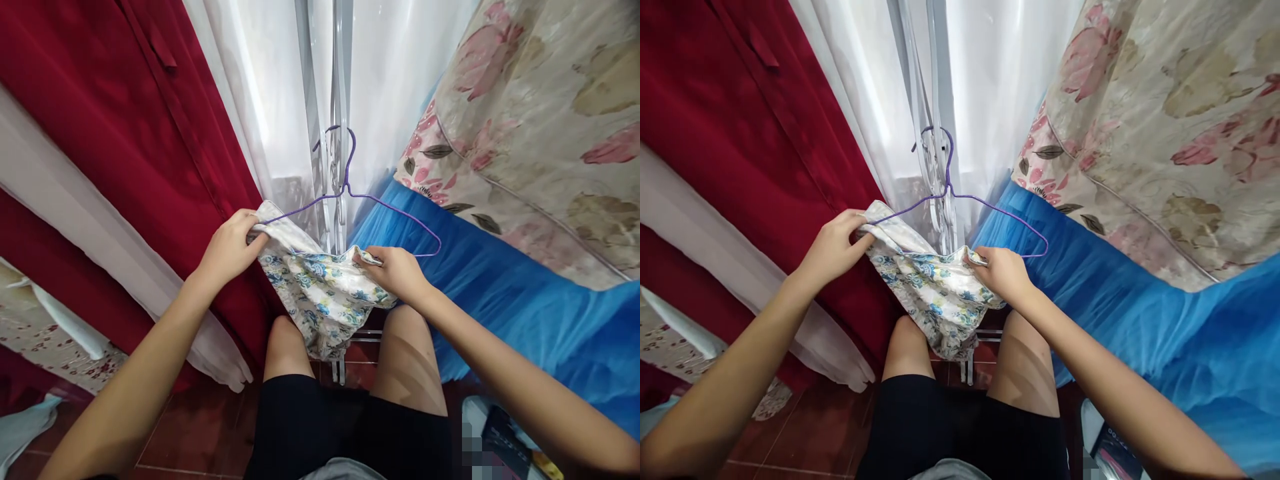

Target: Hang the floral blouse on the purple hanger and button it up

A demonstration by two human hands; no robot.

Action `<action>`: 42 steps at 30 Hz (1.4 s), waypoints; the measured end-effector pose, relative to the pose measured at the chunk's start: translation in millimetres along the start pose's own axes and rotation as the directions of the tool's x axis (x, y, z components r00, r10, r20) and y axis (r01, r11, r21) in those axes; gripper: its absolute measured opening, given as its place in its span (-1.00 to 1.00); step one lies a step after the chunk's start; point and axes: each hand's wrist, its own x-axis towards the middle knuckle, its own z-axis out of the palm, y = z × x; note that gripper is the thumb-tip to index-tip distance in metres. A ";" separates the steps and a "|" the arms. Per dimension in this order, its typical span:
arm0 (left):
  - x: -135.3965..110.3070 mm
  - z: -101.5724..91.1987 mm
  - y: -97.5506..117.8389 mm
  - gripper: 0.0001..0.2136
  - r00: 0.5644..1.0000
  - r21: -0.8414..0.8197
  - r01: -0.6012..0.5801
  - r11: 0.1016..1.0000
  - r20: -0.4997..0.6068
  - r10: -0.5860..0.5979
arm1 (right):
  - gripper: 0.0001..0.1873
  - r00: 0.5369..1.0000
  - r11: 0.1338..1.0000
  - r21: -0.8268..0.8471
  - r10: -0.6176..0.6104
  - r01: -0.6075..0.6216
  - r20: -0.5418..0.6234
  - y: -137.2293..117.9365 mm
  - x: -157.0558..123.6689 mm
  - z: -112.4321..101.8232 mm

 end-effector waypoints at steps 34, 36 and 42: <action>3.3 18.3 64.9 -0.82 0.995 -0.266 -0.015 0.964 -0.103 -0.013 | 0.12 0.938 0.980 0.141 0.174 -0.137 -0.299 76.9 -4.0 -75.9; 1.6 20.7 58.7 -0.86 0.989 -0.253 -0.026 0.967 -0.146 -0.011 | -0.10 0.948 0.981 0.127 0.179 -0.150 -0.263 77.3 -1.2 -80.3; -9.9 32.2 14.9 -0.76 0.958 -0.253 0.105 0.962 -0.233 -0.166 | -0.71 0.972 0.963 0.237 0.169 -0.128 -0.164 70.3 -23.9 -97.1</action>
